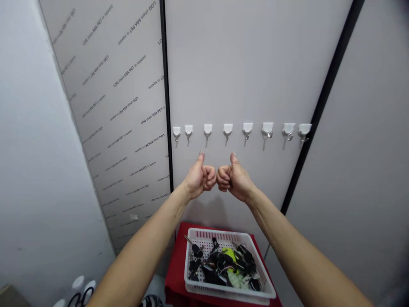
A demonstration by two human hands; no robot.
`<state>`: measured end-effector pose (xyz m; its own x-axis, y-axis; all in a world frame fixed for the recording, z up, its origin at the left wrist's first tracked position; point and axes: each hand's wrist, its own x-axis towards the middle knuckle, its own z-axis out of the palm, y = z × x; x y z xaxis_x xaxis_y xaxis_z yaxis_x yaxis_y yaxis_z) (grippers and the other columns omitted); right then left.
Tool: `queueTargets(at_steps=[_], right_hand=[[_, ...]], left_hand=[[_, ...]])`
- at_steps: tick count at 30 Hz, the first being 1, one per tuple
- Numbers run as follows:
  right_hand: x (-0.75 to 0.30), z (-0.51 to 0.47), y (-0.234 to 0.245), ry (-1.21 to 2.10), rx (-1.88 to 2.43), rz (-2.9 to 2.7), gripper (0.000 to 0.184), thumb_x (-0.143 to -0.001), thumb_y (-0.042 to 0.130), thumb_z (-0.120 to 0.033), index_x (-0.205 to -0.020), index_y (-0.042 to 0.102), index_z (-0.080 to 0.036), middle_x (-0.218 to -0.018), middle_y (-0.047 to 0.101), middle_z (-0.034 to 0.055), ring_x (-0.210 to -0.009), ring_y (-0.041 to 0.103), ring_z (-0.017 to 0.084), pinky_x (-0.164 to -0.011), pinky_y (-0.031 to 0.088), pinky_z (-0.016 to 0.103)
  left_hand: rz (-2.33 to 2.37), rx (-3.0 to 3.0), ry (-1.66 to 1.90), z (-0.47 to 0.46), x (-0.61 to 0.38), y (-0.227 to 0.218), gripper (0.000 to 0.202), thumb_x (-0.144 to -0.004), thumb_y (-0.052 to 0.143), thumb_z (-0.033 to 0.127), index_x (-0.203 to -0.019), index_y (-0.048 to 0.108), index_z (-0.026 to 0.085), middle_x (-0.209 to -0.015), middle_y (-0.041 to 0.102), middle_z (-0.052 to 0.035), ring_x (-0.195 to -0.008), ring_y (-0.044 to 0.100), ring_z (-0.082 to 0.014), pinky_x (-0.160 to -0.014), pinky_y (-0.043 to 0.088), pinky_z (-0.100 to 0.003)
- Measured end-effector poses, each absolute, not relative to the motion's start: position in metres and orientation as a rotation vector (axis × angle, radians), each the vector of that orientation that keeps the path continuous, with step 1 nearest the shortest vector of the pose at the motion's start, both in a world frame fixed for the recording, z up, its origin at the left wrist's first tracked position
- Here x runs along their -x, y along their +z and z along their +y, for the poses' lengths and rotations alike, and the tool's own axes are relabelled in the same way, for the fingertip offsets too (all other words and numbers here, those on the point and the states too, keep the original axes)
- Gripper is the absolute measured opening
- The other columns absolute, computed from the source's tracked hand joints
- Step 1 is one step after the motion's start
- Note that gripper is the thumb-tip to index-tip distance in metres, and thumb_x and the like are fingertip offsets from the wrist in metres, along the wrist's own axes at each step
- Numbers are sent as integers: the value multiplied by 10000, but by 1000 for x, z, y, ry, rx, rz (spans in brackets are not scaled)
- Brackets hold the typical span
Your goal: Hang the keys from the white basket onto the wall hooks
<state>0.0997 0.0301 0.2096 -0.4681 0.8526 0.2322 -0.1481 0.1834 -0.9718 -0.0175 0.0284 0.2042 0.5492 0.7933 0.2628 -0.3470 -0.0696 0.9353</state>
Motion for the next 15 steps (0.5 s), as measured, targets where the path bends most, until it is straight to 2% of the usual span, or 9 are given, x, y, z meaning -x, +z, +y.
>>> queueTargets(at_steps=[15], right_hand=[[-99,38,197,1467,756,-1596,552,-661,141,-610,-356,244,-161,-291,222,-65,-264,188,28,-325,180,180]], left_hand=[[461,-1332,925,36,20,191,579,-645,131,617,-356,308,147,-270,282,27,-256,218,-35,-321,100,-171]])
